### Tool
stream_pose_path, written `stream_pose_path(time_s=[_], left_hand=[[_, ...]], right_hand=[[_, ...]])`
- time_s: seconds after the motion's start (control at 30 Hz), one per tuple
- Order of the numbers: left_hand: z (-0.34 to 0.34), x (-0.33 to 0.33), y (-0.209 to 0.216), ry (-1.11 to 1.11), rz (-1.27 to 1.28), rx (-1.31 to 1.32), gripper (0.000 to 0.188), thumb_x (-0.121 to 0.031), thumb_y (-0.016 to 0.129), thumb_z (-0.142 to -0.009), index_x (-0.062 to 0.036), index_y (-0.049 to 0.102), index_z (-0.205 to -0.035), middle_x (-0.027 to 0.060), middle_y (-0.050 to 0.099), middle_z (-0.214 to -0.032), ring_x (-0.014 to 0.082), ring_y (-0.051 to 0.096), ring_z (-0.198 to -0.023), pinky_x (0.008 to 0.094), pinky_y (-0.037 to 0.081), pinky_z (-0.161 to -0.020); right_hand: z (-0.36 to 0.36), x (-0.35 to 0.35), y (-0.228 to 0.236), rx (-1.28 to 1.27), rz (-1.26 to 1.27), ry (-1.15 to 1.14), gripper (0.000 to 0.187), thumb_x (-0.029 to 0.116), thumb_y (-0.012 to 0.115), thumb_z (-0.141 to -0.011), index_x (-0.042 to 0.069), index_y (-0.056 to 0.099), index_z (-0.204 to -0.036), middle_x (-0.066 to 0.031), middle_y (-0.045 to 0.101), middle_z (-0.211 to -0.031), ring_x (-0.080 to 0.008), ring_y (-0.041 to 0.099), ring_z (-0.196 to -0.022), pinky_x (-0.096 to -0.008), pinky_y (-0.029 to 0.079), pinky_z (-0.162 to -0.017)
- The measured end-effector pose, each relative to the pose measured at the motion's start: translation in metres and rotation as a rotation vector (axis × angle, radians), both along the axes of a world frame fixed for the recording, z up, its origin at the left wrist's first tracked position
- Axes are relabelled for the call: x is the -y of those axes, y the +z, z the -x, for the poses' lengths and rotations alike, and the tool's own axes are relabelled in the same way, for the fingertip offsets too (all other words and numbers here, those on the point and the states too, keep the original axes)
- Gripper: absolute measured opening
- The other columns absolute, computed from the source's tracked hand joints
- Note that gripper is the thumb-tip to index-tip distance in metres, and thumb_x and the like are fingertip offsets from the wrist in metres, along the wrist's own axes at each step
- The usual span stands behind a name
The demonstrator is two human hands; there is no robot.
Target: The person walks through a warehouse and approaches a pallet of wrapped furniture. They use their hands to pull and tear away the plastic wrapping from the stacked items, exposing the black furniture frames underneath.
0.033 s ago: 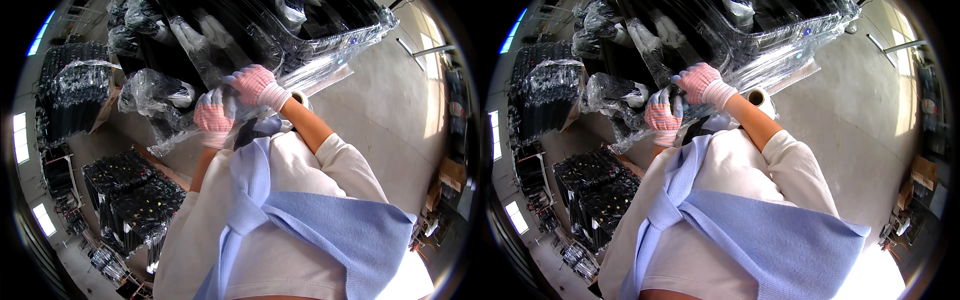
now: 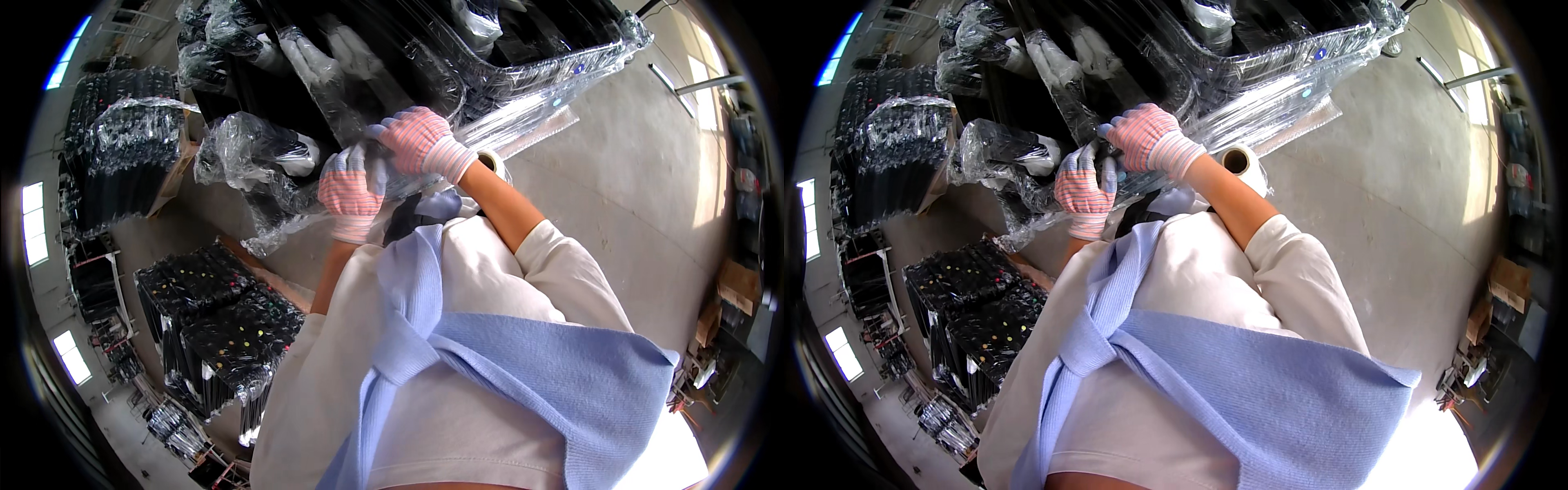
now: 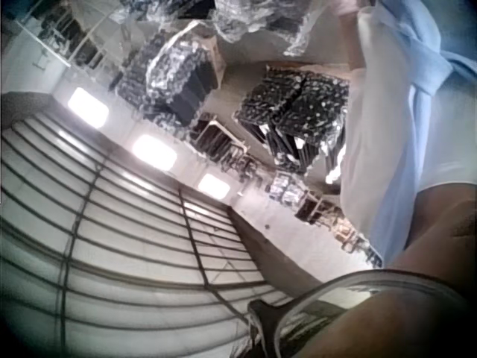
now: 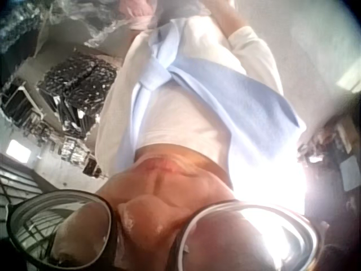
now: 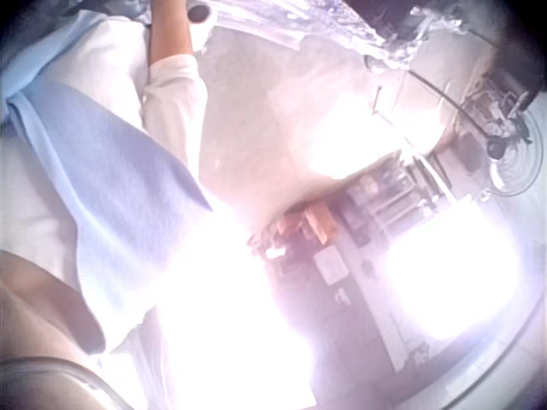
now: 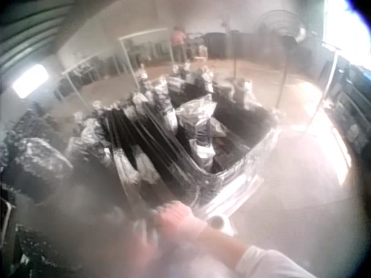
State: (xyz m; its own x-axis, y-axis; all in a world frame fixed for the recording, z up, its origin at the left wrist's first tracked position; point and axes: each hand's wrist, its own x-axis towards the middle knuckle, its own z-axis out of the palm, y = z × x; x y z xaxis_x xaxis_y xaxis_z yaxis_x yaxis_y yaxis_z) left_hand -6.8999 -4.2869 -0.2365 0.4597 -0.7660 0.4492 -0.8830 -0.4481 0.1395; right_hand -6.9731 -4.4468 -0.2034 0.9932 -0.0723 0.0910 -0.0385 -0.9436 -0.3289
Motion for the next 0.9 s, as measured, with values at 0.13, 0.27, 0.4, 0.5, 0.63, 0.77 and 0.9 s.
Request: stream_pose_path(time_s=[0.13, 0.27, 0.4, 0.5, 0.63, 0.77, 0.9], left_hand=[[-0.004, 0.013, 0.015, 0.045, -0.107, -0.133, 0.035, -0.035, 0.053, -0.082, -0.011, 0.059, -0.106, 0.0128, 0.061, -0.093, 0.0325, 0.057, -0.087, 0.04, 0.045, -0.08], [-0.026, 0.022, 0.029, 0.07, -0.231, -0.293, 0.033, -0.038, 0.046, -0.087, -0.0141, 0.059, -0.106, 0.0146, 0.061, -0.094, 0.0353, 0.057, -0.088, 0.0428, 0.046, -0.08], [-0.043, 0.043, 0.046, 0.184, -0.512, -0.426, 0.036, -0.044, 0.045, -0.085, -0.0167, 0.06, -0.104, 0.017, 0.061, -0.092, 0.0345, 0.057, -0.089, 0.0423, 0.047, -0.079], [-0.056, 0.057, 0.051, 0.212, -0.639, -0.405, 0.04, -0.049, 0.041, -0.085, -0.0196, 0.059, -0.105, 0.016, 0.061, -0.094, 0.0347, 0.057, -0.09, 0.0422, 0.047, -0.079], [-0.067, 0.072, 0.056, 0.235, -0.748, -0.507, 0.052, -0.057, 0.03, -0.086, -0.019, 0.06, -0.106, 0.0133, 0.06, -0.104, 0.0334, 0.055, -0.099, 0.0424, 0.043, -0.085], [-0.075, 0.084, 0.047, 0.238, -0.726, -0.544, 0.058, -0.059, 0.03, -0.086, -0.0117, 0.061, -0.097, 0.0185, 0.062, -0.091, 0.0336, 0.057, -0.092, 0.0409, 0.046, -0.079], [-0.091, 0.071, 0.04, 0.163, -0.608, -0.6, 0.067, -0.064, 0.025, -0.084, -0.0112, 0.061, -0.103, 0.0156, 0.063, -0.077, 0.028, 0.063, -0.071, 0.0377, 0.048, -0.071]], right_hand=[[0.001, 0.003, -0.002, -0.025, -0.017, -0.05, 0.028, 0.019, 0.058, -0.064, 0.007, 0.058, -0.089, -0.0111, 0.061, -0.083, -0.029, 0.059, -0.084, -0.0386, 0.048, -0.072], [-0.001, 0.003, 0.003, -0.049, -0.026, -0.029, 0.027, 0.019, 0.058, -0.065, 0.007, 0.058, -0.089, -0.0116, 0.061, -0.084, -0.0289, 0.059, -0.084, -0.0381, 0.048, -0.073], [-0.003, 0.002, 0.0, -0.042, -0.016, -0.028, 0.029, 0.023, 0.06, -0.065, 0.007, 0.058, -0.09, -0.0112, 0.061, -0.086, -0.0286, 0.059, -0.085, -0.038, 0.047, -0.074], [-0.001, 0.002, 0.008, -0.09, -0.044, -0.052, 0.032, 0.025, 0.062, -0.066, 0.008, 0.058, -0.093, -0.0107, 0.062, -0.089, -0.0283, 0.059, -0.087, -0.0378, 0.047, -0.075], [-0.001, 0.003, 0.029, -0.215, -0.094, -0.079, 0.035, 0.026, 0.063, -0.067, 0.009, 0.059, -0.098, -0.0104, 0.062, -0.092, -0.028, 0.059, -0.09, -0.0379, 0.048, -0.075], [-0.001, 0.005, 0.026, -0.213, -0.126, -0.077, 0.034, 0.024, 0.064, -0.067, 0.009, 0.059, -0.097, -0.0107, 0.063, -0.09, -0.0283, 0.06, -0.089, -0.0389, 0.049, -0.073], [-0.005, 0.007, 0.015, -0.207, -0.123, -0.079, 0.032, 0.023, 0.063, -0.067, 0.009, 0.06, -0.095, -0.012, 0.063, -0.088, -0.0297, 0.06, -0.086, -0.0392, 0.049, -0.072]])
